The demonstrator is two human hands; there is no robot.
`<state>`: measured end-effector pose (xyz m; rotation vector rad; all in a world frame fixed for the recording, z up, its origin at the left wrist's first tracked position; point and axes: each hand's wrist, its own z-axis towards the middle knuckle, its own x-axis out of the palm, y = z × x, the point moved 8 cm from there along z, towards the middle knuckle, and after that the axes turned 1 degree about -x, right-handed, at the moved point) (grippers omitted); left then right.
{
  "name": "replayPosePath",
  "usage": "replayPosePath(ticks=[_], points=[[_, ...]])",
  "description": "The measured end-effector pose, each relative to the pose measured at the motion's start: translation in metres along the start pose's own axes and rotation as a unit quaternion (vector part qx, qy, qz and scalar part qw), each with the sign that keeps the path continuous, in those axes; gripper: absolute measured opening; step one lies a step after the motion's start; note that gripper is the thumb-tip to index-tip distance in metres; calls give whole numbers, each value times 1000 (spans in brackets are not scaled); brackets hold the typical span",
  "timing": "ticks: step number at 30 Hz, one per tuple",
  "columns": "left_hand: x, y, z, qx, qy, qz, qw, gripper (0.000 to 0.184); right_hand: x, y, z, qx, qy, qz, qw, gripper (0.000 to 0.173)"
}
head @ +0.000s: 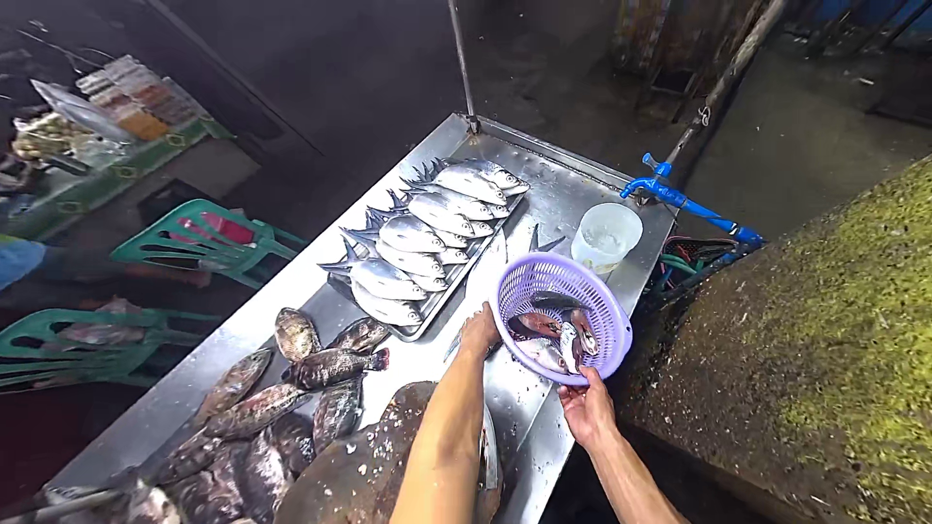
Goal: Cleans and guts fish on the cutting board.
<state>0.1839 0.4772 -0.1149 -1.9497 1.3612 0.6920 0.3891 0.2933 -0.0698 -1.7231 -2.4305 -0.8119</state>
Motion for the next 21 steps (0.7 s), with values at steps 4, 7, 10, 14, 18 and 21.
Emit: replayPosePath(ticks=[4, 7, 10, 14, 18, 21], points=[[0, -11, 3, -31, -58, -106, 992, 77, 5, -3, 3, 10, 6, 19, 1000, 12], [1, -8, 16, -1, -38, -88, 995, 79, 4, -6, 2, 19, 6, 32, 999, 12], [-9, 2, 25, 15, -19, -54, 998, 76, 5, -9, 2, 20, 12, 41, 999, 10], [-45, 18, 11, 2, 37, 29, 999, 84, 3, -25, 5, 27, 26, 37, 999, 11], [-82, 70, -22, 30, 76, 1, 997, 84, -7, -48, 10, 42, 60, -42, 996, 33], [-98, 146, -78, 47, 39, -133, 989, 78, -27, -53, -10, -23, 107, -266, 958, 40]])
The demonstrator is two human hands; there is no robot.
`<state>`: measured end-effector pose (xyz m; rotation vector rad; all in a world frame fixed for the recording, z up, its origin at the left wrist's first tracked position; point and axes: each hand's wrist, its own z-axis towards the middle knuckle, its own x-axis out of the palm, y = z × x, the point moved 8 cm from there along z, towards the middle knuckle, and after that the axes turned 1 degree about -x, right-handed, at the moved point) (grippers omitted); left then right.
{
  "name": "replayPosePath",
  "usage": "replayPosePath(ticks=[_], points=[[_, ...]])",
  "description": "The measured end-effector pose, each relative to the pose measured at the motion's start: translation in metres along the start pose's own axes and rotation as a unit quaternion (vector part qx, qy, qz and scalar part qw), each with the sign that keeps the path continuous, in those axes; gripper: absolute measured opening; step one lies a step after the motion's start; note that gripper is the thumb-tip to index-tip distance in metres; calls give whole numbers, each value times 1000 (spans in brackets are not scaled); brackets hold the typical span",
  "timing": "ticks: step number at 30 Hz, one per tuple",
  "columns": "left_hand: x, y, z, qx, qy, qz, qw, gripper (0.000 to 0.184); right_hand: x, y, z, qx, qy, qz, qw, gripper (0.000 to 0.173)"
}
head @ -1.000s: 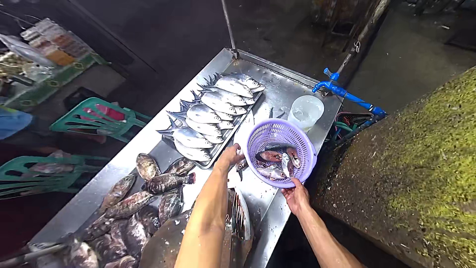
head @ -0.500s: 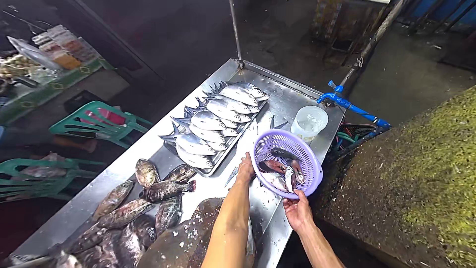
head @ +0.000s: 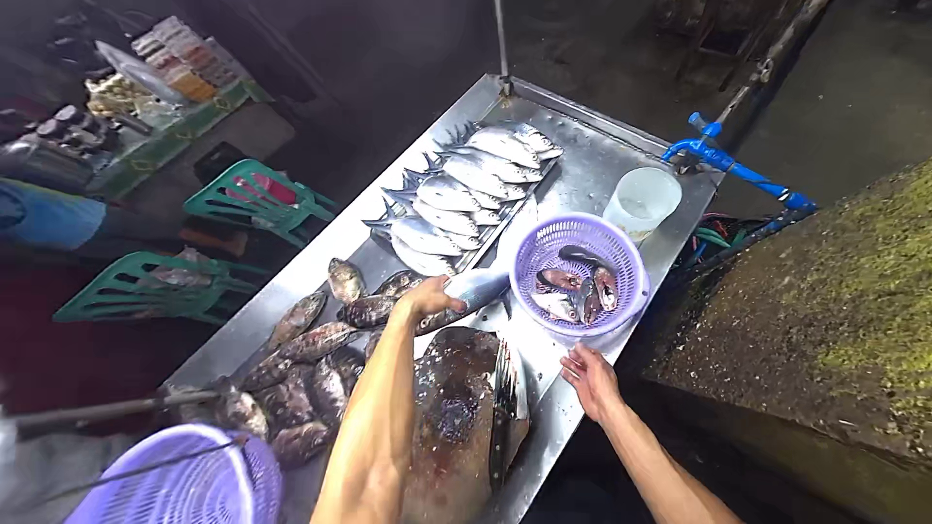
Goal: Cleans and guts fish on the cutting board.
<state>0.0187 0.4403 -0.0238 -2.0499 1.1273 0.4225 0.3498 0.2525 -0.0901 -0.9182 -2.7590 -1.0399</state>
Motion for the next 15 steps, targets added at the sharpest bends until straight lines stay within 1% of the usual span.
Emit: replayPosePath(ticks=[1, 2, 3, 4, 5, 6, 7, 8, 9, 10, 12, 13, 15], points=[[-5, 20, -29, 2, -24, -51, 998, 75, 0, -1, -13, -62, 34, -120, 990, 39], [0, 41, -64, -7, -53, -99, 994, 76, 2, -4, -31, -133, 75, -250, 956, 40], [9, 59, -99, -25, -96, -140, 985, 80, 13, -9, -49, -194, 126, -359, 904, 43], [26, 74, -134, -54, -141, -173, 973, 83, 24, -21, -69, -229, 175, -443, 849, 45], [51, 87, -169, -90, -179, -199, 959, 88, 32, -41, -87, -237, 218, -511, 797, 49], [81, 99, -196, -128, -213, -214, 945, 92, 40, -61, -102, -231, 253, -571, 746, 56], [112, 109, -216, -164, -231, -222, 933, 94, 46, -81, -115, -222, 274, -625, 696, 65], [140, 117, -229, -192, -234, -224, 926, 97, 51, -98, -122, -218, 278, -668, 655, 74], [165, 122, -238, -214, -227, -217, 925, 100, 54, -111, -129, -206, 271, -701, 627, 81], [180, 124, -242, -226, -223, -212, 924, 104, 59, -118, -133, -191, 259, -724, 610, 86], [193, 126, -242, -223, -244, -227, 916, 112, 70, -120, -136, -179, 221, -752, 595, 92], [191, 127, -238, -210, -273, -243, 907, 112, 78, -116, -135, -182, 200, -758, 593, 94], [182, 129, -229, -179, -335, -265, 886, 108, 89, -113, -129, -190, 168, -752, 608, 96]])
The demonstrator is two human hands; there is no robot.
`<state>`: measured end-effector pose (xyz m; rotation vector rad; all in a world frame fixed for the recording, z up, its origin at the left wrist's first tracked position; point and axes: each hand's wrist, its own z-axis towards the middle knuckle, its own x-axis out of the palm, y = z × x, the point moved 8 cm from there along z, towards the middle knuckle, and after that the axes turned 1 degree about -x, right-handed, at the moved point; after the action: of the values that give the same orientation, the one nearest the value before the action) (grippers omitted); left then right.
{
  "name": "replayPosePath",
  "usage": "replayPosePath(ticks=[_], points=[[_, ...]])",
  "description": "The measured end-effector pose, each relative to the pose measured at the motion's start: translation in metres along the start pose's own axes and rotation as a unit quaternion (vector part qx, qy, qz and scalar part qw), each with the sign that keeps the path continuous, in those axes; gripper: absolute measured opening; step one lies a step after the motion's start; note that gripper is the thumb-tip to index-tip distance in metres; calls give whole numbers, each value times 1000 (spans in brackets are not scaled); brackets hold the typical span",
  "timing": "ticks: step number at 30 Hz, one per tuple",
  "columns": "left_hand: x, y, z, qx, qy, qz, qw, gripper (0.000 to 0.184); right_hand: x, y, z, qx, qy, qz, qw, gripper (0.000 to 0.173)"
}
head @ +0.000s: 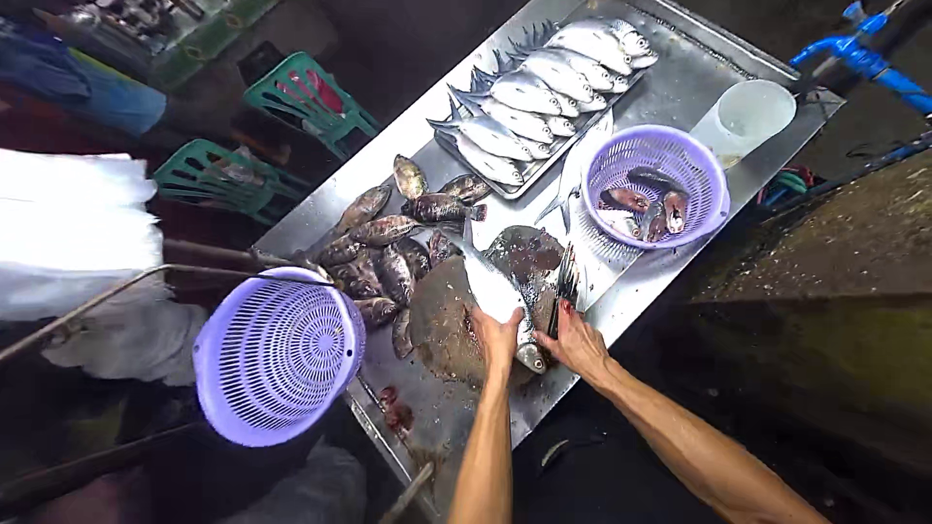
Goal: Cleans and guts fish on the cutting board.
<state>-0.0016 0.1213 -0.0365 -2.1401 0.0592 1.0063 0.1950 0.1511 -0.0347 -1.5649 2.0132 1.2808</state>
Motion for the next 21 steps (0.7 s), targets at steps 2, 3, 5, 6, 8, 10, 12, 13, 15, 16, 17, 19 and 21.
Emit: replayPosePath(ticks=[2, 3, 5, 6, 8, 10, 12, 13, 15, 16, 17, 19, 21], points=[[0, -4, 12, 11, -36, -18, 999, 104, 0, 2, 9, 12, -12, 9, 1000, 91], [1, -5, 13, 12, -48, -21, 999, 101, 1, 1, 10, 19, -7, 3, 1000, 86], [4, -10, 12, 35, -67, -23, 997, 98, 1, 4, 10, 34, 11, -20, 999, 82], [4, -11, 11, 47, -72, -26, 996, 97, 2, 5, 9, 43, 20, -27, 999, 83], [3, -11, 11, 56, -72, -40, 995, 96, -1, 6, 8, 56, 20, -27, 998, 88], [1, -12, 10, 48, -67, -46, 996, 94, -7, 3, 4, 56, -12, -2, 998, 84], [1, -15, 8, 49, -72, -49, 995, 90, -21, 2, -3, 34, -64, 64, 995, 70], [2, -16, 7, 55, -79, -53, 994, 86, -30, 4, -6, 14, -86, 109, 990, 64], [2, -17, 8, 71, -85, -57, 992, 74, -49, 16, -8, -53, -127, 195, 971, 52], [3, -19, 8, 77, -83, -55, 992, 71, -58, 24, -10, -108, -163, 225, 955, 50], [3, -21, 9, 80, -81, -49, 992, 70, -66, 33, -11, -171, -210, 242, 932, 49], [2, -25, 9, 79, -76, -39, 993, 71, -85, 54, -18, -263, -291, 261, 882, 49], [2, -25, 11, 80, -75, -42, 993, 70, -107, 75, -29, -311, -363, 274, 834, 50]])
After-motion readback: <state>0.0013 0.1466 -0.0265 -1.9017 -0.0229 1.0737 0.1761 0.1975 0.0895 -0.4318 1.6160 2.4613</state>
